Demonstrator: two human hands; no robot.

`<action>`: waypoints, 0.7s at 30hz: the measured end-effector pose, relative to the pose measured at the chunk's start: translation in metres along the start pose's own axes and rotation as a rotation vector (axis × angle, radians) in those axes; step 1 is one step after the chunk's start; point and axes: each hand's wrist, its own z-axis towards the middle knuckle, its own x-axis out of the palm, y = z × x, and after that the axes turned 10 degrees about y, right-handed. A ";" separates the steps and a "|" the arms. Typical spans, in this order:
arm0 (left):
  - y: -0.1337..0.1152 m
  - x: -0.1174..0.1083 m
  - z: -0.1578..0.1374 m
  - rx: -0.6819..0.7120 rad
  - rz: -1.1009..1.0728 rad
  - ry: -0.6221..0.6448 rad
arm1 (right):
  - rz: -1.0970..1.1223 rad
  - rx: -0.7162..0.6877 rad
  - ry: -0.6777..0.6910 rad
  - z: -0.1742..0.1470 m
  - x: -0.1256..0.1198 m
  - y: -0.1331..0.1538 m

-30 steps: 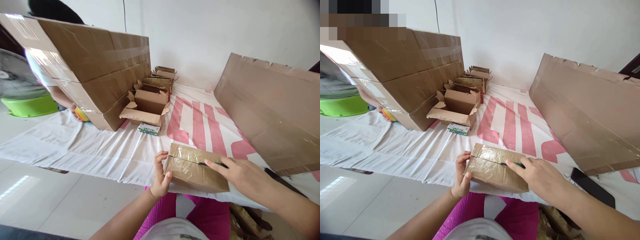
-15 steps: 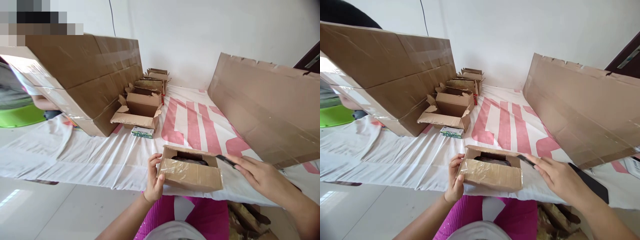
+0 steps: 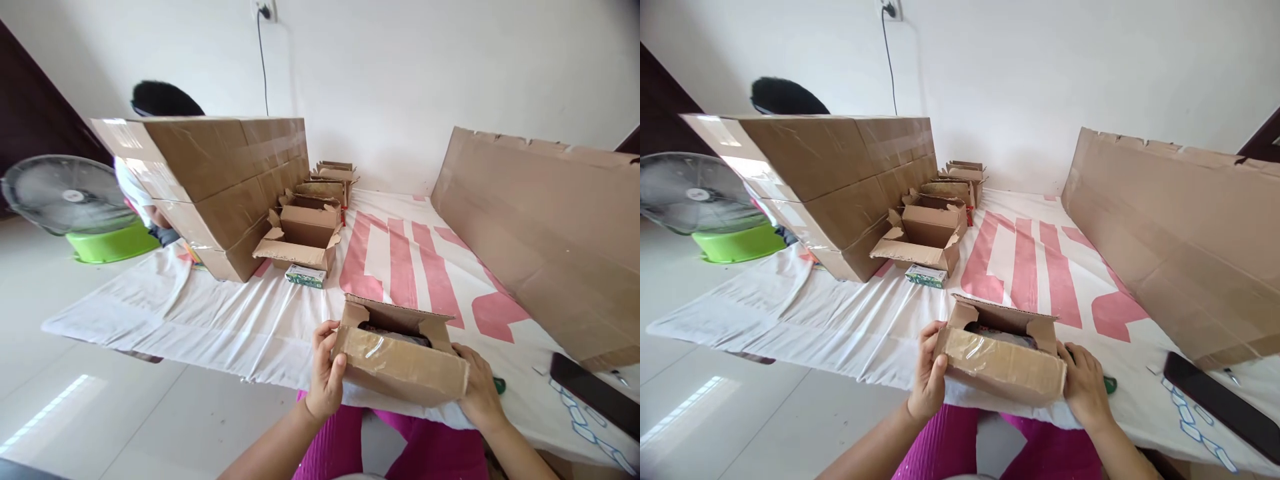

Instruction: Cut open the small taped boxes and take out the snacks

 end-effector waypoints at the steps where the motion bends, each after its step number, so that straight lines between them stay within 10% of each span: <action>1: -0.002 0.001 -0.003 0.010 0.014 -0.032 | 0.017 0.013 -0.043 -0.002 0.003 0.001; 9: -0.005 -0.003 -0.024 0.066 0.004 -0.098 | 0.142 0.066 -0.137 -0.005 0.004 -0.005; 16: -0.009 -0.008 -0.032 0.045 0.068 -0.054 | 0.821 0.122 -0.284 -0.006 -0.041 0.047; 21: -0.014 -0.004 -0.039 0.028 0.051 -0.052 | 0.457 -0.016 -0.208 0.001 -0.067 0.088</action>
